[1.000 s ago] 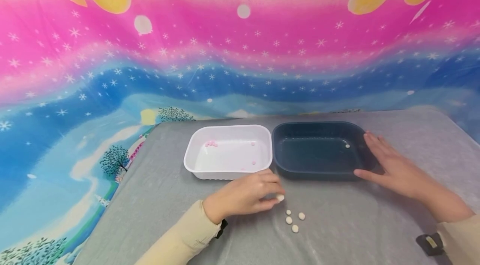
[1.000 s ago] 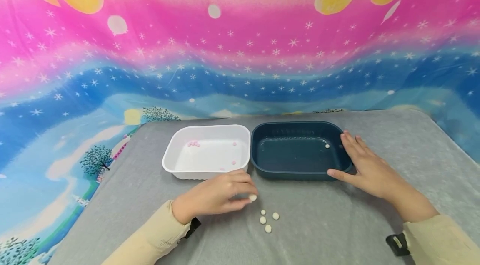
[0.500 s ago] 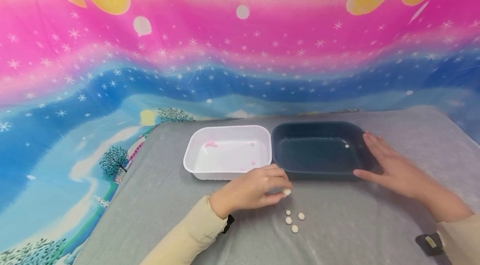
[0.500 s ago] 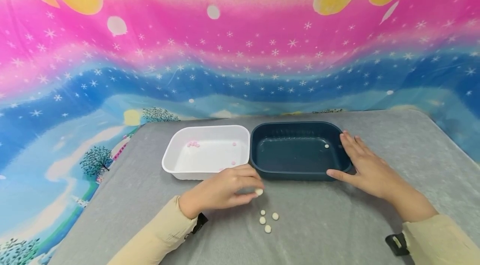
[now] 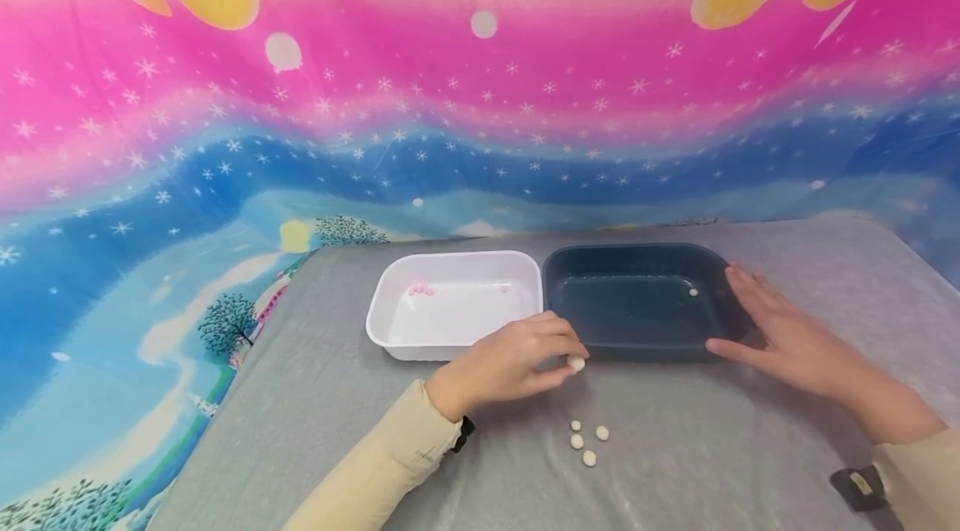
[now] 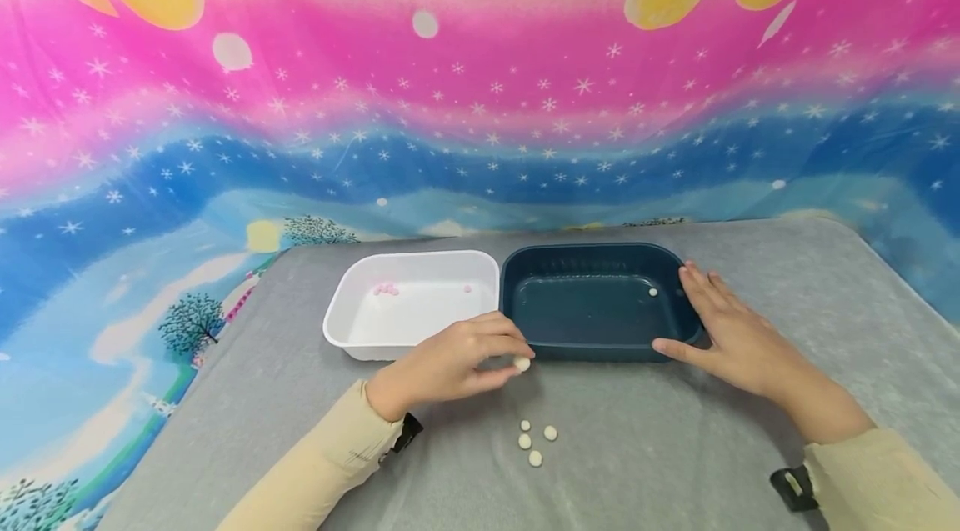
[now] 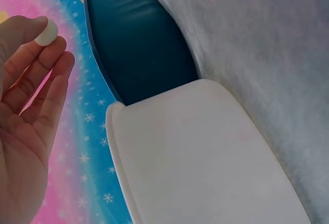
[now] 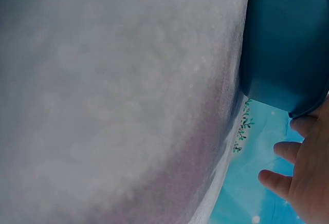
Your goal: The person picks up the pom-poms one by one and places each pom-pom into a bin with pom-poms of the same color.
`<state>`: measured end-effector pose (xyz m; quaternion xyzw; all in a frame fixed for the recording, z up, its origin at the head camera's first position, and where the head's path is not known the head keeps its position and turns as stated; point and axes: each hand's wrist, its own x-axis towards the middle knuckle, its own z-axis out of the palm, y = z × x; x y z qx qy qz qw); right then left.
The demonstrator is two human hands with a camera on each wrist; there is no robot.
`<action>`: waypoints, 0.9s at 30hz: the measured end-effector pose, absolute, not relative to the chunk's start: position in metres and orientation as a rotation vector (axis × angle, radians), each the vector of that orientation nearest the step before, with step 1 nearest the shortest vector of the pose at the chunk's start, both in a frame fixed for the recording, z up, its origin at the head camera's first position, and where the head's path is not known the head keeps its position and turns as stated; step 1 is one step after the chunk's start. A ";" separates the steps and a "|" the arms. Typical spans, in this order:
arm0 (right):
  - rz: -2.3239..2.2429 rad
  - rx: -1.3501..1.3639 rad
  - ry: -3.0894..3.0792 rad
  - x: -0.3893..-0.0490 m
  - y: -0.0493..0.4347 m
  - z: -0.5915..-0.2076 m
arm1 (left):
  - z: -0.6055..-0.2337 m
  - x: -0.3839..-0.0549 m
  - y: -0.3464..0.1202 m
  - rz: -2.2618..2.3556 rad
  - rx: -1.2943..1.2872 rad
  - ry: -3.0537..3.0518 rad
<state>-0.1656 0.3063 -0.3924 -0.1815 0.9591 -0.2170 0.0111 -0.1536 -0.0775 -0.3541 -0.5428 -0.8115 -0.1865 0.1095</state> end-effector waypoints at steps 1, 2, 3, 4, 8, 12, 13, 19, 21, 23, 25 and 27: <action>-0.678 -0.567 2.993 -0.166 0.306 -0.392 | -0.354 -0.155 -0.078 -0.560 -1.587 -2.379; -0.680 -0.569 2.993 -0.166 0.306 -0.393 | -0.354 -0.157 -0.078 -0.566 -1.579 -2.373; -0.684 -0.572 2.993 -0.167 0.306 -0.393 | -0.354 -0.158 -0.077 -0.568 -1.569 -2.368; -0.681 -0.578 2.993 -0.167 0.306 -0.393 | -0.354 -0.160 -0.077 -0.574 -1.561 -2.366; -0.684 -0.573 2.996 -0.168 0.308 -0.394 | -0.355 -0.167 -0.077 -0.547 -1.525 -2.368; -0.693 -0.578 3.000 -0.167 0.310 -0.395 | -0.358 -0.173 -0.076 -0.565 -1.499 -2.373; -0.697 -0.583 3.000 -0.167 0.310 -0.395 | -0.358 -0.175 -0.076 -0.575 -1.492 -2.373; -0.703 -0.611 3.002 -0.166 0.308 -0.395 | -0.357 -0.179 -0.076 -0.582 -1.478 -2.392; -0.712 -0.599 2.997 -0.166 0.308 -0.394 | -0.356 -0.180 -0.075 -0.571 -1.475 -2.402; -0.717 -0.592 2.985 -0.167 0.307 -0.394 | -0.355 -0.181 -0.074 -0.561 -1.469 -2.416; -0.720 -0.585 2.976 -0.167 0.307 -0.393 | -0.355 -0.183 -0.073 -0.552 -1.461 -2.429; -0.715 -0.588 2.973 -0.167 0.307 -0.394 | -0.354 -0.186 -0.073 -0.553 -1.448 -2.447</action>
